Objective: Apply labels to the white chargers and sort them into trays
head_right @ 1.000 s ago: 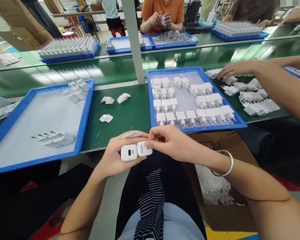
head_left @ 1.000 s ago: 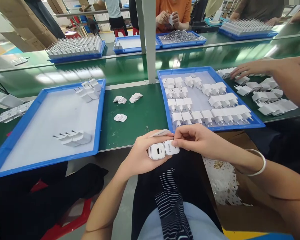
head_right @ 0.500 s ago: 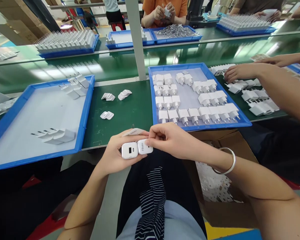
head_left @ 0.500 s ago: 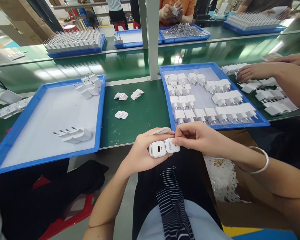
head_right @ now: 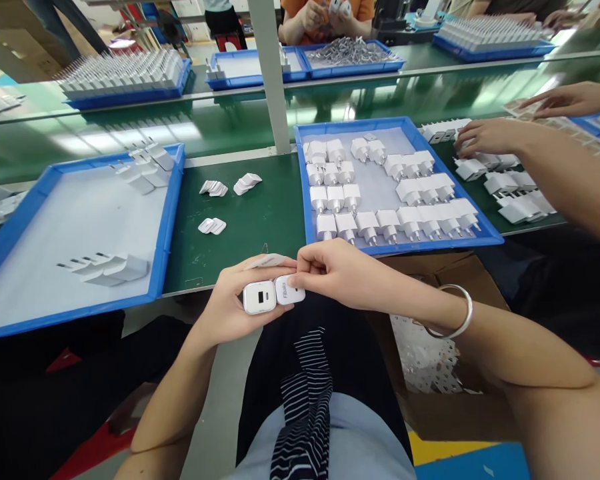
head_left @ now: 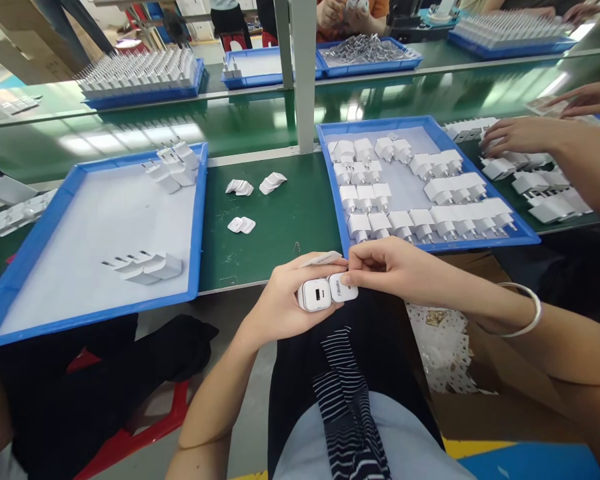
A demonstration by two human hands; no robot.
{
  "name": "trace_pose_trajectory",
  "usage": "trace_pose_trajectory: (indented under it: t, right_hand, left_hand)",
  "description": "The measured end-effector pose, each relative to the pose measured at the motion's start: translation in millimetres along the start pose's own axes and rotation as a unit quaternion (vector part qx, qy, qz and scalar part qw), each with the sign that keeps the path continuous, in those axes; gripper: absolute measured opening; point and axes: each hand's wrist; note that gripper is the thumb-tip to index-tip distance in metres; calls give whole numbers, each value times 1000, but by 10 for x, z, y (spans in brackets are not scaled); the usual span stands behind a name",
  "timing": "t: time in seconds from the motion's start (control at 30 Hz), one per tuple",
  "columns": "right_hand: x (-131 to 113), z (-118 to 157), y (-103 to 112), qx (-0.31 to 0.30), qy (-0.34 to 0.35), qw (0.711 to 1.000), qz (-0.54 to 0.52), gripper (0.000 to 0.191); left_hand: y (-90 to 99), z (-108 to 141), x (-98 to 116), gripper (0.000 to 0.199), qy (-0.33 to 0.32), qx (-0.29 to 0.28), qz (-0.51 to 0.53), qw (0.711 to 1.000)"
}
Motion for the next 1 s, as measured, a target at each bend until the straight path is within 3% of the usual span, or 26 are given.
trace_pose_trajectory:
  t: [0.23, 0.4, 0.6, 0.83, 1.0]
  right_hand:
    - [191, -78, -21, 2, 17, 1000, 5, 61]
    - [311, -62, -205, -18, 59, 992, -113, 44]
    - [257, -113, -335, 81, 121, 984, -100, 27]
    - [182, -173, -205, 166, 154, 973, 46, 24]
    - [151, -161, -115, 73, 170, 981, 62, 18]
  left_hand:
    - [-7, 55, -31, 36, 19, 8, 56, 998]
    - [-32, 128, -101, 38, 29, 15, 161, 986]
    - [2, 180, -50, 35, 65, -3, 132, 989]
    - [27, 216, -9, 33, 76, 3, 59, 995]
    - [35, 229, -37, 34, 71, 13, 31, 997]
Point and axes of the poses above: each hand's wrist, its own z-axis away from the middle knuckle, its own y-axis out of the back of the hand, x = y × z, and after that the axes turned 1 degree about x, right-handed
